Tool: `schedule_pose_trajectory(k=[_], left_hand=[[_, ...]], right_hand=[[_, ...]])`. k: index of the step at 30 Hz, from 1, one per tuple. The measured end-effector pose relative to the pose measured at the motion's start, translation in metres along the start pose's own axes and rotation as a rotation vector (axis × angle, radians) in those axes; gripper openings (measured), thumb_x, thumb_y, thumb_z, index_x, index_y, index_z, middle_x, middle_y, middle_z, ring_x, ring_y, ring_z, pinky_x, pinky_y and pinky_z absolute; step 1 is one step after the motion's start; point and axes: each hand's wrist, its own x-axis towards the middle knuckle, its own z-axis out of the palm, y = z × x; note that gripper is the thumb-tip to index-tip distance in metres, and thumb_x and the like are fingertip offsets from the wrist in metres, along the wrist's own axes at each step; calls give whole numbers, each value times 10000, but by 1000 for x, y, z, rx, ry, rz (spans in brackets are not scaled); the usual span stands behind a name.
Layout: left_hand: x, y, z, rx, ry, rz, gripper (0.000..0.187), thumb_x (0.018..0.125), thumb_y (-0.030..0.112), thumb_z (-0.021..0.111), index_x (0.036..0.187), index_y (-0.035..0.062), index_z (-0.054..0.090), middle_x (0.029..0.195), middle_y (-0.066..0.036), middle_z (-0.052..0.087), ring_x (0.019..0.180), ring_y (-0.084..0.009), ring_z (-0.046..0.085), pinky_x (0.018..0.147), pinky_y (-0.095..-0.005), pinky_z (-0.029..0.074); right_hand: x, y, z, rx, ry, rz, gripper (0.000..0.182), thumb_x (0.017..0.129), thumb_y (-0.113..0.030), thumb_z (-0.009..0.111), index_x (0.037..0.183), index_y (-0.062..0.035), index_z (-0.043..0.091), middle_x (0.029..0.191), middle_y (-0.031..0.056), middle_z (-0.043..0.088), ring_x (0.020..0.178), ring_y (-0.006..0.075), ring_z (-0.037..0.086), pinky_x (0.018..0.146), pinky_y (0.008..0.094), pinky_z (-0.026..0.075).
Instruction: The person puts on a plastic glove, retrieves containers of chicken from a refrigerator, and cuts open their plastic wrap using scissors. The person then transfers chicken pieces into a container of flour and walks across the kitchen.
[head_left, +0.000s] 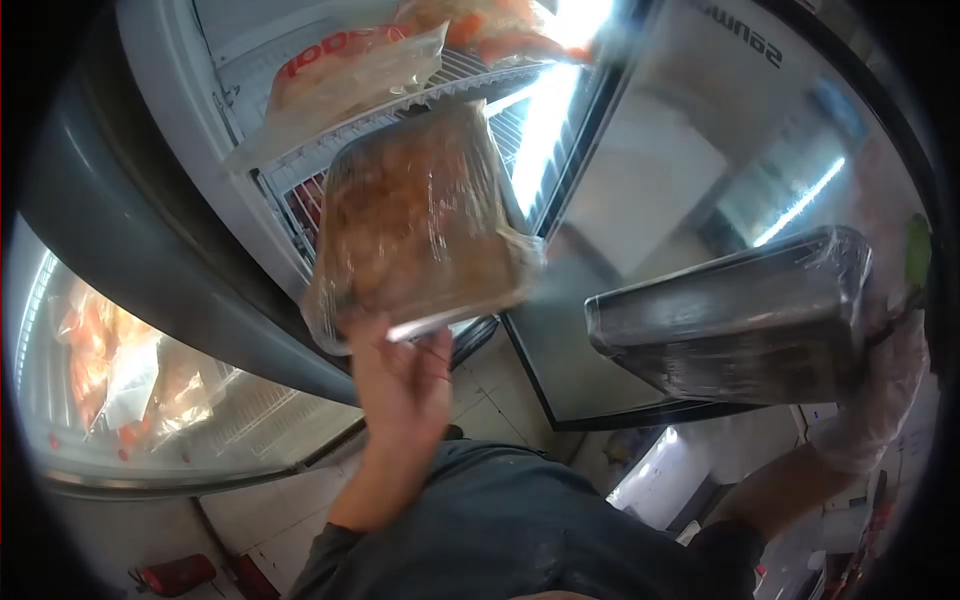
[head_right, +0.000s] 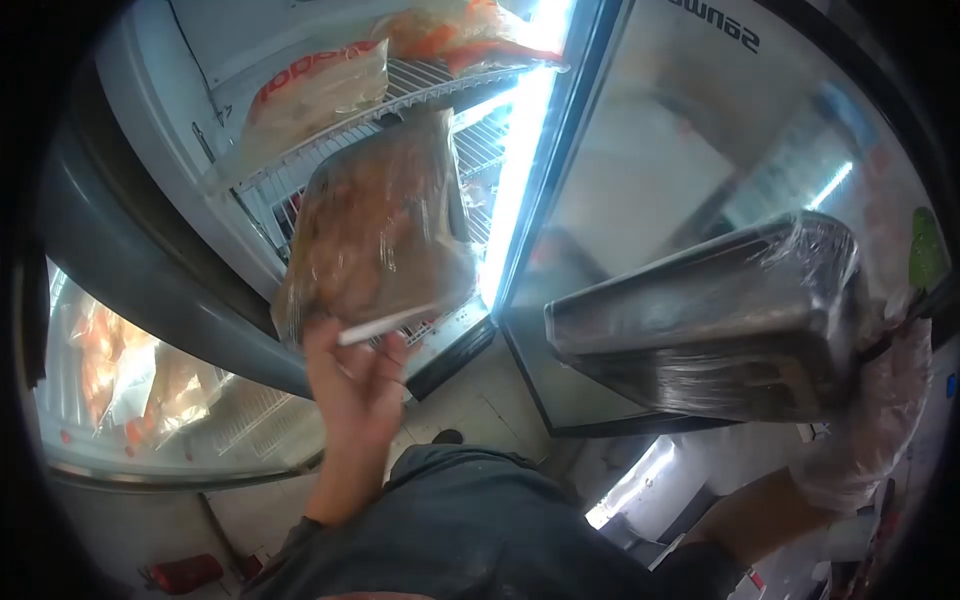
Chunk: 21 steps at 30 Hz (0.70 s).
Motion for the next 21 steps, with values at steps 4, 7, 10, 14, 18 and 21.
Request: schedule_pose_trajectory(k=[4, 7, 10, 14, 18, 21], left_hand=[[-14, -13, -3, 4, -135, 52, 507, 1018, 245, 593, 1469, 86, 426, 1454, -63, 518, 1297, -235, 520, 1049, -370, 494], [10, -24, 1, 82, -110, 178, 596, 1042, 280, 600, 1521, 44, 335, 1518, -109, 409, 1340, -260, 490, 1121, -412, 447], [49, -30, 5, 54, -12, 81, 648, 1037, 360, 620, 1518, 45, 321, 1505, -134, 390, 1337, -276, 487, 1143, -433, 424], [38, -25, -5, 243, -141, -185, 633, 1051, 456, 558, 1493, 51, 357, 1470, -142, 418, 1301, -262, 499, 1089, -432, 448], [41, -61, -24, 615, -676, -714, 464, 1031, 325, 546, 1374, 13, 511, 1294, -170, 613, 1089, -244, 645, 957, -385, 513], [25, -85, -15, 720, -972, -961, 439, 1017, 274, 550, 1343, -20, 546, 1258, -177, 648, 1050, -241, 666, 915, -371, 523]], right_hand=[[-9, 2, 2, 20, -89, 76, 490, 1037, -145, 572, 1470, 53, 458, 1259, 99, 613, 1174, 174, 593, 1077, 320, 447], [-17, 3, -3, 1, -73, 150, 505, 1025, -151, 603, 1472, 34, 456, 1196, 67, 620, 1129, 153, 601, 1048, 297, 462], [-28, -4, 4, -25, -23, 236, 473, 995, -84, 617, 1434, 23, 475, 1122, 28, 610, 1079, 129, 602, 1004, 263, 474], [-57, -13, 21, 100, 23, 326, 459, 960, -56, 619, 1397, 24, 504, 1115, 27, 605, 1054, 125, 597, 966, 253, 476], [-104, -36, 49, -273, 411, 250, 357, 944, -17, 644, 1294, 22, 587, 1041, 51, 642, 957, 131, 632, 885, 251, 513], [-147, -56, 61, -174, 546, 359, 458, 912, -25, 716, 1348, 13, 581, 993, 23, 638, 896, 118, 627, 830, 246, 524]])
